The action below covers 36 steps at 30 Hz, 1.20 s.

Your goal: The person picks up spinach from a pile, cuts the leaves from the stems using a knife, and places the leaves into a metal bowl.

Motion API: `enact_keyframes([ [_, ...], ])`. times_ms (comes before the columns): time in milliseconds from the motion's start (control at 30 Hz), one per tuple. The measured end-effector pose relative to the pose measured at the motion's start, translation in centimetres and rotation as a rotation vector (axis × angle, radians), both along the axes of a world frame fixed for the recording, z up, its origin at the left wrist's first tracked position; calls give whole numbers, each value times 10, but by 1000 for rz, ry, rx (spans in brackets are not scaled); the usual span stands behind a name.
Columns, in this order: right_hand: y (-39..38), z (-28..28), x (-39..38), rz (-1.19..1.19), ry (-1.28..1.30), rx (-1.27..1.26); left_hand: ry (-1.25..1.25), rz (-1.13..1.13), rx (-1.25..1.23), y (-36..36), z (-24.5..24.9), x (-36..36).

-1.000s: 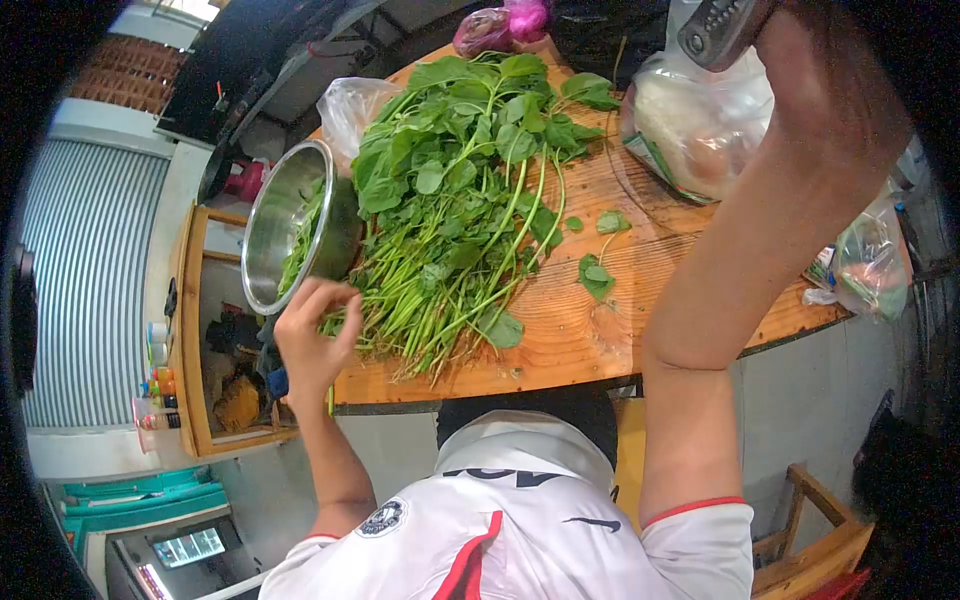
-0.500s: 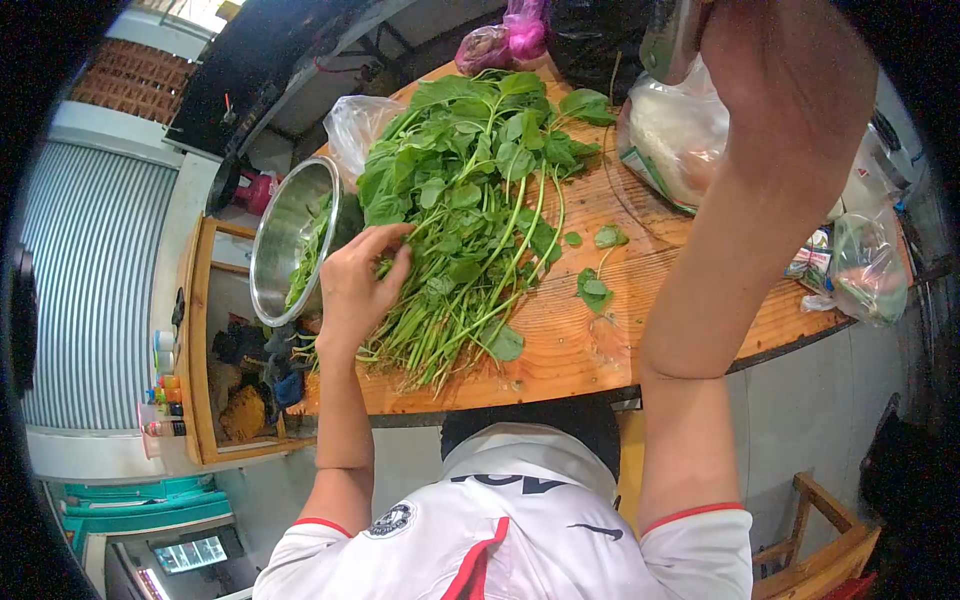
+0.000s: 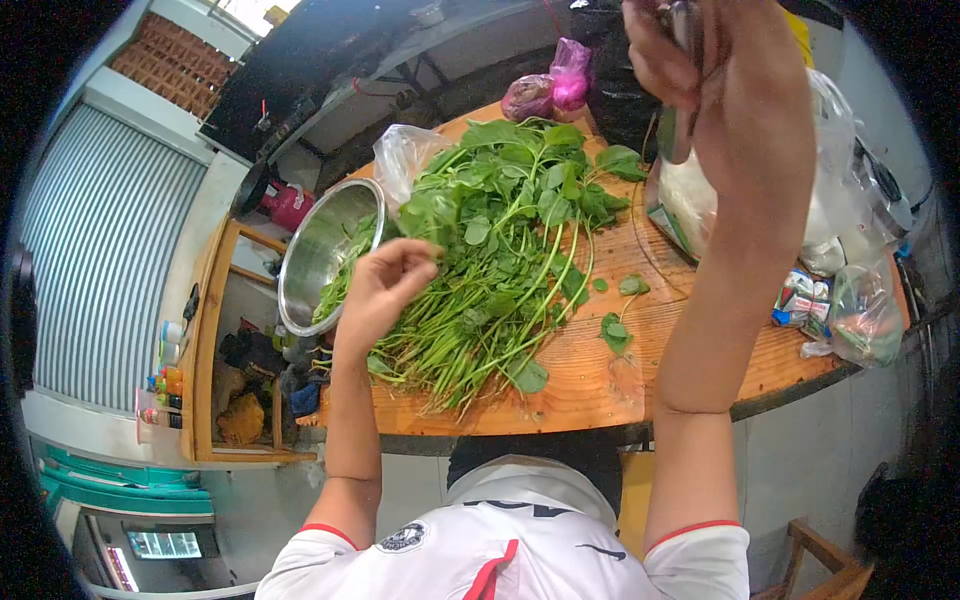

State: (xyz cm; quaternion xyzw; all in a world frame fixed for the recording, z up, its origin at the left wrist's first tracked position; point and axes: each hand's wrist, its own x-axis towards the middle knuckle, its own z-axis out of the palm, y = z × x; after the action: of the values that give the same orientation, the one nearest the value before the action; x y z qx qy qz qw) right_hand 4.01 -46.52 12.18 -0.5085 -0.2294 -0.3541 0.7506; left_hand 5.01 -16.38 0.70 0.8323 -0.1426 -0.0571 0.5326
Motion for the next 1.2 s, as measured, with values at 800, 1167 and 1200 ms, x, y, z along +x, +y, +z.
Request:
enact_keyframes([
  [800,3,-4,6,98,53,-86,-143,261,148,-4,-13,5],
  [1167,32,-18,20,7,142,-454,-6,180,-472,5,-5,-8],
  [1200,41,-27,33,0,121,-538,-21,177,-469,1,-1,-12],
])
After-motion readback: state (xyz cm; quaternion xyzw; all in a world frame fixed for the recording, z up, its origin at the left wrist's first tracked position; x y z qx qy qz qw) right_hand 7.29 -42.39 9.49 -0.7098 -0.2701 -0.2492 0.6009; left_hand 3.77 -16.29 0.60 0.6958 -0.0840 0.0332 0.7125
